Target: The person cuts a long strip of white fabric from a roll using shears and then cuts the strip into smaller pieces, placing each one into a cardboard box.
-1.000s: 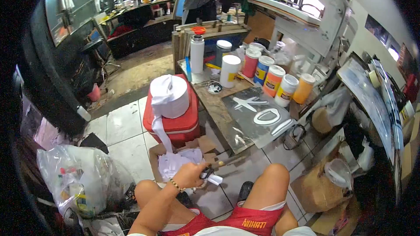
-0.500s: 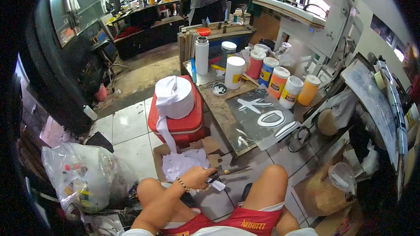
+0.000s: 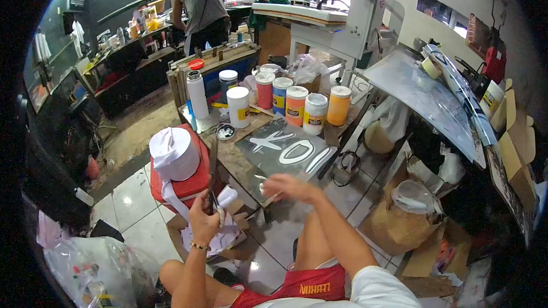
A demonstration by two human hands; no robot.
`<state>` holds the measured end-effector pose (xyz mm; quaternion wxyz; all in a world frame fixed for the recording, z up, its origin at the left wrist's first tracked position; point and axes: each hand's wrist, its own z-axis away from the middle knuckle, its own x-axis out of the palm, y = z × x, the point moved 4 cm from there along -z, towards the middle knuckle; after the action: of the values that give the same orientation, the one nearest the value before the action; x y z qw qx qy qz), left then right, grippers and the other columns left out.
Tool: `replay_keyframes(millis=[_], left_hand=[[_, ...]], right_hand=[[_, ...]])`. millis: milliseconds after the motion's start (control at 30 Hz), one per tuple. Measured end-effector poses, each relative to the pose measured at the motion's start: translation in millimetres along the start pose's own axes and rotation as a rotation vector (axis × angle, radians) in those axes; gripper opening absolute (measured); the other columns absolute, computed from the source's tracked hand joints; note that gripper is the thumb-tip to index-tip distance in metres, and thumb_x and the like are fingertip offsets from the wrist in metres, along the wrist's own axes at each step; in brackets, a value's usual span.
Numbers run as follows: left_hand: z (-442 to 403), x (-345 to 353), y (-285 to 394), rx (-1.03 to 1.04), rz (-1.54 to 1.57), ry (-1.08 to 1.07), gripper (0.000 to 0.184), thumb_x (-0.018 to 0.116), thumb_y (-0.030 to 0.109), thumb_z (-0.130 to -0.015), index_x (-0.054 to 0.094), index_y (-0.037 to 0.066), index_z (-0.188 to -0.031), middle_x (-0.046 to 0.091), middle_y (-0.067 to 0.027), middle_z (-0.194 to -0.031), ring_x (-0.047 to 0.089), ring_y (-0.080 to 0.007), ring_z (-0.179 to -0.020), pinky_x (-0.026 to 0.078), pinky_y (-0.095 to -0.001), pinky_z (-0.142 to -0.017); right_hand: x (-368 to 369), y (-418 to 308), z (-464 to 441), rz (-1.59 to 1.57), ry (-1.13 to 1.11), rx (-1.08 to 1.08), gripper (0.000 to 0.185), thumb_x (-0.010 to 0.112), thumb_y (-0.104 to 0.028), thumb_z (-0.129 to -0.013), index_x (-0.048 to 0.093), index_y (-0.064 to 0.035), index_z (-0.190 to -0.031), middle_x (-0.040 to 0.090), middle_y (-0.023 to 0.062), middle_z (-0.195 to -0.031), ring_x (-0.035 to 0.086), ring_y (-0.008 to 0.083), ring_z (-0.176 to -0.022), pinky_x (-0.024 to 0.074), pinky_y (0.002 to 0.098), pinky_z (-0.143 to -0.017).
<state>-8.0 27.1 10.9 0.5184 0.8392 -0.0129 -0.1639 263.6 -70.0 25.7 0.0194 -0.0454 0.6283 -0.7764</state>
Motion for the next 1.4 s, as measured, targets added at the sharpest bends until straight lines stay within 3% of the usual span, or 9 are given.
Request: replay_keyframes(millis=[100, 200, 533, 567, 800, 1000, 1133, 1200, 1400], left_hand=[[-11, -1, 22, -0.096, 0.169, 0.027, 0.058, 0.072, 0.003, -0.068, 0.058, -0.003, -0.124, 0.072, -0.0105, -0.09, 0.066, -0.0129, -0.076, 0.052, -0.0257, -0.072], [-4, -6, 1, -0.072, 0.056, 0.087, 0.058, 0.074, 0.002, -0.069, 0.057, -0.003, -0.125, 0.072, -0.0121, -0.092, 0.068, -0.0149, -0.08, 0.052, -0.0259, -0.073], [6, -5, -29, -0.156, -0.265, -0.034, 0.067, 0.075, 0.006, -0.064, 0.055, -0.005, -0.127, 0.071, -0.0231, -0.096, 0.073, -0.0295, -0.086, 0.056, -0.0355, -0.075], [2, -2, -24, 0.019, -0.287, 0.025, 0.067, 0.075, 0.006, -0.064, 0.055, -0.003, -0.127, 0.071, -0.0224, -0.092, 0.072, -0.0322, -0.08, 0.056, -0.037, -0.071], [4, 10, -23, -0.007, -0.392, -0.028, 0.066, 0.072, 0.005, -0.063, 0.056, -0.002, -0.127, 0.071, -0.0188, -0.086, 0.07, -0.031, -0.072, 0.055, -0.0382, -0.066], [10, 16, -30, 0.035, -0.27, -0.024, 0.065, 0.069, 0.002, -0.064, 0.055, -0.004, -0.127, 0.07, -0.019, -0.089, 0.07, -0.0275, -0.076, 0.055, -0.0362, -0.07], [7, 9, -33, -0.183, -0.064, -0.009, 0.066, 0.069, -0.001, -0.069, 0.049, -0.005, -0.131, 0.069, -0.0166, -0.101, 0.067, -0.0188, -0.088, 0.054, -0.0314, -0.078], [5, 7, -28, -0.174, 0.279, 0.074, 0.067, 0.07, -0.003, -0.072, 0.042, -0.002, -0.133, 0.067, -0.0165, -0.105, 0.067, -0.0198, -0.091, 0.054, -0.0305, -0.081], [22, 14, -11, -0.473, 0.714, -0.354, 0.064, 0.078, -0.005, -0.072, 0.043, 0.003, -0.125, 0.065, -0.0214, -0.11, 0.068, -0.0254, -0.097, 0.055, -0.0384, -0.087]], right_hand=[[60, -10, -50, -0.007, -0.284, 0.032, 0.053, 0.058, -0.033, -0.098, 0.042, -0.0033, -0.139, 0.059, 0.0117, -0.125, 0.059, 0.0205, -0.115, 0.05, 0.0342, -0.095], [91, -7, -78, -0.088, -0.461, -0.055, 0.055, 0.064, -0.028, -0.095, 0.041, -0.0028, -0.139, 0.058, 0.0106, -0.126, 0.06, 0.0189, -0.113, 0.0516, 0.0326, -0.091], [109, 55, -106, -0.17, -0.191, -0.088, 0.046, 0.073, -0.012, -0.088, 0.05, -0.0064, -0.128, 0.063, 0.0023, -0.111, 0.059, 0.0112, -0.105, 0.0473, 0.0291, -0.093], [107, 57, -107, -0.168, -0.184, -0.086, 0.046, 0.073, -0.012, -0.088, 0.05, -0.0064, -0.128, 0.063, 0.0023, -0.111, 0.059, 0.0112, -0.105, 0.0473, 0.0291, -0.093], [97, 51, -102, -0.213, -0.106, -0.107, 0.033, 0.072, -0.017, -0.089, 0.058, -0.005, -0.117, 0.066, 0.0007, -0.093, 0.06, 0.0066, -0.082, 0.0501, 0.0238, -0.07], [90, 44, -99, -0.06, 0.005, -0.216, 0.017, 0.069, -0.015, -0.091, 0.065, -0.0041, -0.104, 0.065, 0.0014, -0.089, 0.061, 0.0069, -0.075, 0.0513, 0.0232, -0.063], [59, 38, -112, -0.068, 0.106, -0.239, 0.016, 0.07, -0.015, -0.09, 0.066, -0.0034, -0.1, 0.066, 0.0005, -0.084, 0.06, 0.006, -0.072, 0.0503, 0.0234, -0.061], [41, 29, -115, -0.04, 0.15, -0.279, 0.015, 0.069, -0.014, -0.09, 0.067, -0.0035, -0.101, 0.066, -0.0003, -0.082, 0.06, 0.0054, -0.07, 0.0497, 0.0227, -0.06], [-3, 7, -111, 0.026, 0.377, -0.362, 0.016, 0.07, -0.015, -0.09, 0.069, -0.0047, -0.102, 0.065, -0.0021, -0.082, 0.056, 0.0036, -0.066, 0.0468, 0.0196, -0.058]])
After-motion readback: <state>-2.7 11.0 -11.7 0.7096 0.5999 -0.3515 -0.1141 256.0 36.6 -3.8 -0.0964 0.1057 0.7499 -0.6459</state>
